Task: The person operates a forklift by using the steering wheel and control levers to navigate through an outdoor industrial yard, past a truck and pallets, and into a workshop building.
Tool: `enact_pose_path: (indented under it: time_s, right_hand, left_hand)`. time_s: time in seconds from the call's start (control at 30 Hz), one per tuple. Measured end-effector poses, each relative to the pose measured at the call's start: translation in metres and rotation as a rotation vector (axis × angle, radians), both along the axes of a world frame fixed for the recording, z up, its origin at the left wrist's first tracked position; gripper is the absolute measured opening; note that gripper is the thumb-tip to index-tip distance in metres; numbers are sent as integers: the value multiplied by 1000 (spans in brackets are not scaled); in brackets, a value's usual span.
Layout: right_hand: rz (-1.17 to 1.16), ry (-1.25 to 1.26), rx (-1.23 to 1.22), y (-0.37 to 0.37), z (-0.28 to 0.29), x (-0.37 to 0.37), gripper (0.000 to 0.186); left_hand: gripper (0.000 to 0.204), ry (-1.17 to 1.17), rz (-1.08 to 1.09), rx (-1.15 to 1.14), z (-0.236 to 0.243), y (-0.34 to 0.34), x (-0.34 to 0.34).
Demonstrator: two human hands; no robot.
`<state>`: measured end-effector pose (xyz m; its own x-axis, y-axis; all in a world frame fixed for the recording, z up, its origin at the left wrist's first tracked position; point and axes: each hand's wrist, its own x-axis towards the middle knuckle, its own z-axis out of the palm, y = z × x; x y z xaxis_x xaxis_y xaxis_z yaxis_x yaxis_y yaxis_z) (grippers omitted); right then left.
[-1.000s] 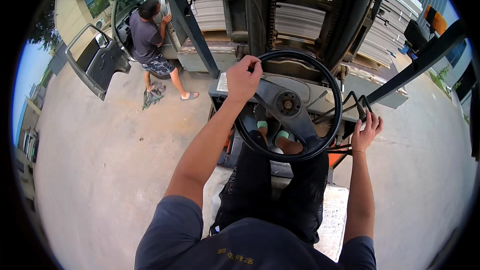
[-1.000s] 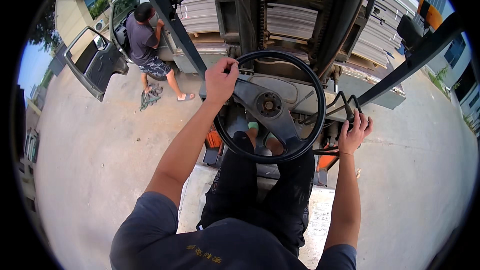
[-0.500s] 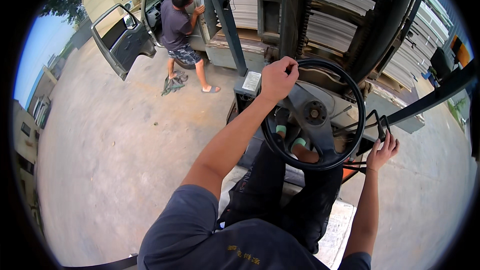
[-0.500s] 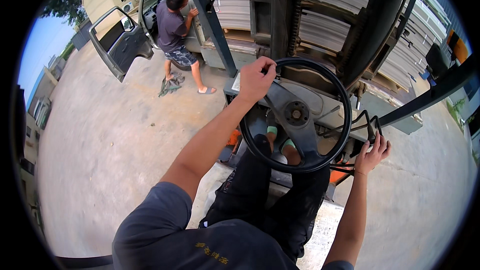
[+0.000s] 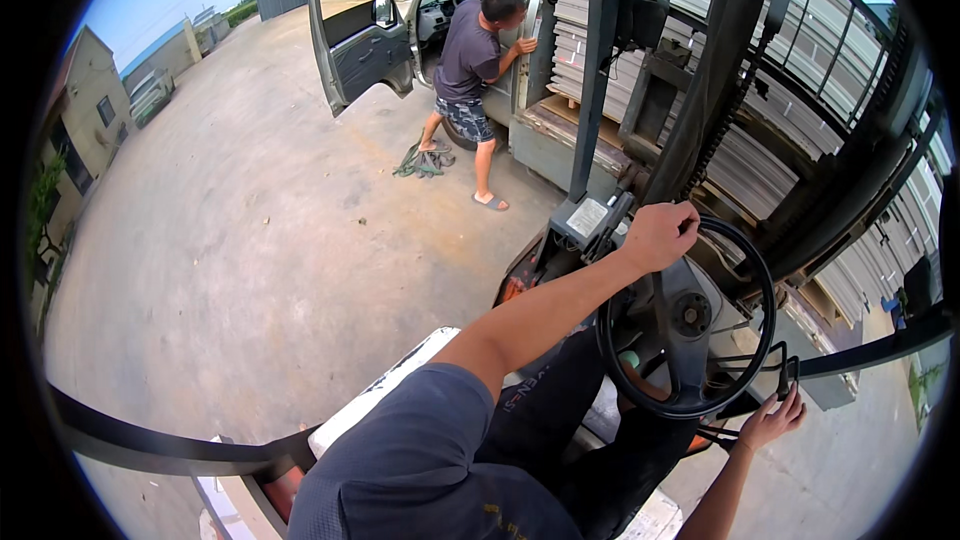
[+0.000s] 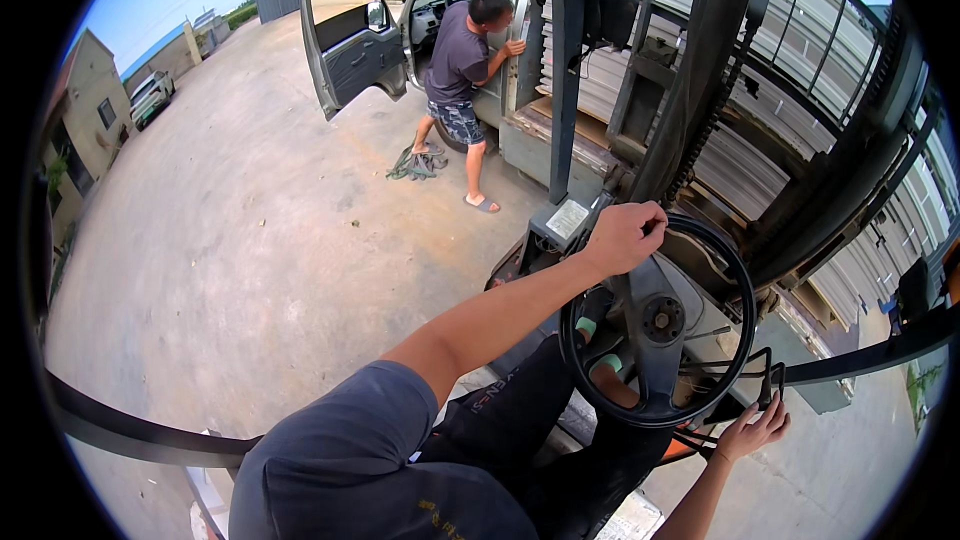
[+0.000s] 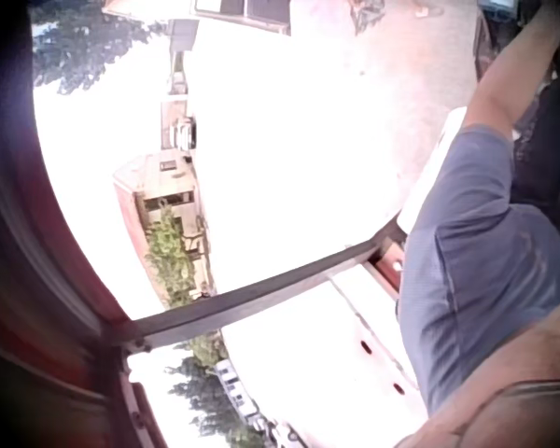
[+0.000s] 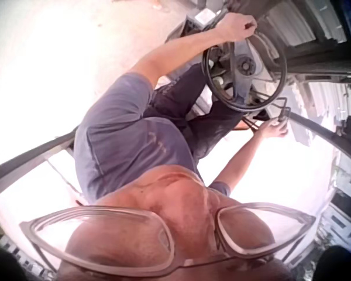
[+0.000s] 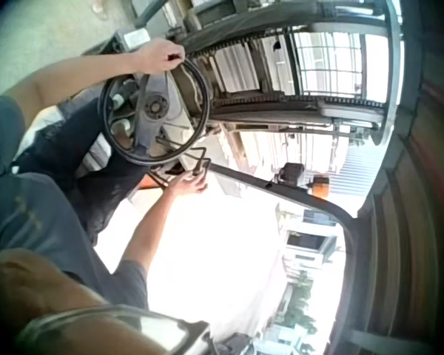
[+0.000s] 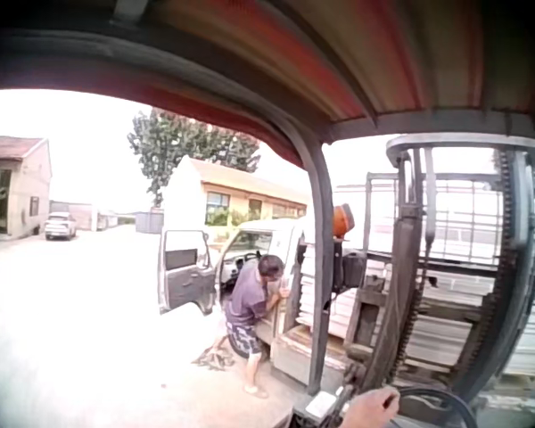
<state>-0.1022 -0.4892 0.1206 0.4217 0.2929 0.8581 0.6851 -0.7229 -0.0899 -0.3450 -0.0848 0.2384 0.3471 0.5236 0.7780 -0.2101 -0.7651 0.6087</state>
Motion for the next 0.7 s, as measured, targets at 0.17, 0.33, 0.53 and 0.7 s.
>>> enact_pose_path:
  time_s: [0.17,0.33,0.53,0.7]
  right_hand:
    - [-87,-2,17,-25,-7,16,46]
    - [118,22,103,51,9,111,49]
    - [59,66,138,3,11,167,51]
    - [52,45,156,-7,14,183,50]
  left_hand:
    - [11,-29,-56,11,0,-8,39]
    - [10,0,40,-84,-8,13,95]
    - [8,192,-34,-358,-52,-92,103]
    - [7,305,-370,250,-64,-226,160]
